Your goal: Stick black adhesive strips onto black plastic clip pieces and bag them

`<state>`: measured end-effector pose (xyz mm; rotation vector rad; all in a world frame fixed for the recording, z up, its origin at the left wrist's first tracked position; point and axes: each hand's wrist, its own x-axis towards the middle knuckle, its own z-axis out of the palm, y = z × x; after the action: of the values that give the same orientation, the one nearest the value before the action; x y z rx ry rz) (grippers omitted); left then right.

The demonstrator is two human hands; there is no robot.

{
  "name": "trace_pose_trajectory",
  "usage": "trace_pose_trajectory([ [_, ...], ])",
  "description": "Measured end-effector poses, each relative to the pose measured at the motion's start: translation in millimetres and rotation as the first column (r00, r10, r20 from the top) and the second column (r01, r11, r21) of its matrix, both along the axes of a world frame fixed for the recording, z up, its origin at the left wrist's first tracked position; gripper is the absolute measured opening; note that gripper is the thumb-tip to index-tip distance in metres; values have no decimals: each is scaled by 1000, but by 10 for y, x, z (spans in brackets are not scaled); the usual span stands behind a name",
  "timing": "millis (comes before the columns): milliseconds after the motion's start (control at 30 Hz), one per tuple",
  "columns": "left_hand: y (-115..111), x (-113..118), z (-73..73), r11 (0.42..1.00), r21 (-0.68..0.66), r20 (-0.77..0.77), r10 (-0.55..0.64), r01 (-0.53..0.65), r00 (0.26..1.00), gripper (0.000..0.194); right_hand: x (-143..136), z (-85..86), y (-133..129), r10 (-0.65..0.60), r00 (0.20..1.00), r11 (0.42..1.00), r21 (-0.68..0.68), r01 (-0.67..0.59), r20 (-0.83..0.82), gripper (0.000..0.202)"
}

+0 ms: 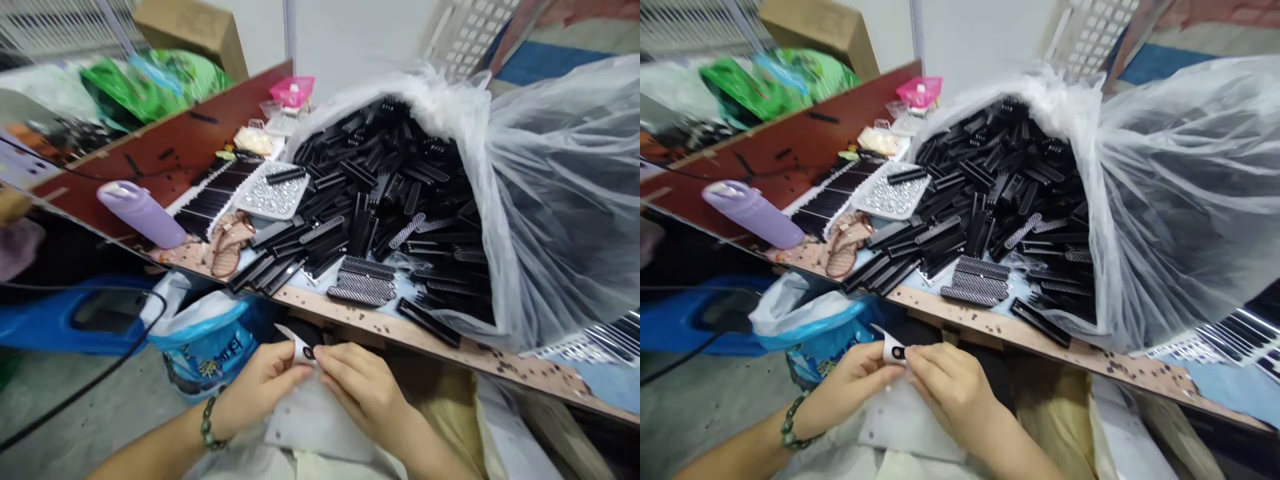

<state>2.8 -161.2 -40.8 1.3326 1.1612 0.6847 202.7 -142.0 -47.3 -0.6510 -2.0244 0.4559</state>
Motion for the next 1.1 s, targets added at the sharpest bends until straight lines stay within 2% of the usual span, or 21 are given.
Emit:
trace_pose_trajectory([
  [100, 40, 148, -355, 999, -7, -66, -49, 49, 997, 27, 67, -365, -47, -76, 997, 985, -156, 71, -22, 20],
  [167, 98, 256, -515, 998, -25, -94, -52, 50, 994, 28, 76, -545, -24, -149, 989, 963, -227, 144, -8, 17],
  [267, 221, 371, -623, 998, 26, -160, -48, 53, 986, 26, 65, -720, 61, -190, 982, 937, -301, 176, -15, 20],
  [333, 313, 385, -637, 989, 132, -223, -39, 70, 974, 23, 73, -803, 132, -200, 977, 921, -354, 161, -77, 19],
  [367, 357, 368, -634, 978, 199, -249, -13, 64, 968, 22, 91, -839, 170, -244, 962, 905, -385, 181, -121, 17],
  [400, 399, 335, -627, 961, 273, -264, 32, 43, 964, 20, 122, -868, 209, -321, 932, 872, -436, 223, -165, 14],
  [467, 476, 227, -602, 914, 406, -283, 140, -14, 949, 15, 227, -893, 298, -525, 808, 742, -610, 279, -268, 11],
  [533, 546, 87, -564, 874, 483, -312, 233, -58, 921, 13, 377, -855, 399, -667, 636, 607, -777, 164, -388, 10],
  [567, 580, 20, -543, 867, 494, -328, 259, -69, 908, 13, 456, -812, 452, -699, 563, 569, -820, 64, -442, 11],
  [633, 651, -80, -501, 879, 468, -338, 277, -95, 899, 14, 590, -697, 555, -709, 480, 553, -830, -75, -516, 12],
  [667, 687, -105, -486, 888, 446, -329, 278, -111, 902, 15, 632, -636, 601, -700, 476, 561, -823, -93, -531, 13],
  [733, 757, -99, -473, 911, 397, -327, 253, -111, 911, 14, 656, -532, 677, -663, 518, 586, -805, -91, -541, 14],
  [833, 855, -2, -484, 968, 250, -359, 113, -21, 926, 14, 586, -452, 763, -555, 630, 592, -790, -160, -543, 12],
  [900, 917, 69, -497, 989, 133, -372, -6, 60, 928, 31, 533, -437, 812, -488, 680, 568, -791, -228, -547, 10],
  [967, 982, 114, -508, 988, 103, -393, -67, 116, 917, 41, 512, -433, 858, -450, 701, 577, -779, -245, -554, 9],
  [1033, 1047, 129, -523, 979, 150, -428, -61, 137, 902, 39, 513, -437, 900, -429, 747, 651, -747, -134, -508, 10],
  [1100, 1109, 129, -544, 973, 184, -446, -46, 141, 894, 39, 502, -458, 939, -379, 865, 755, -651, 84, -328, 6],
])
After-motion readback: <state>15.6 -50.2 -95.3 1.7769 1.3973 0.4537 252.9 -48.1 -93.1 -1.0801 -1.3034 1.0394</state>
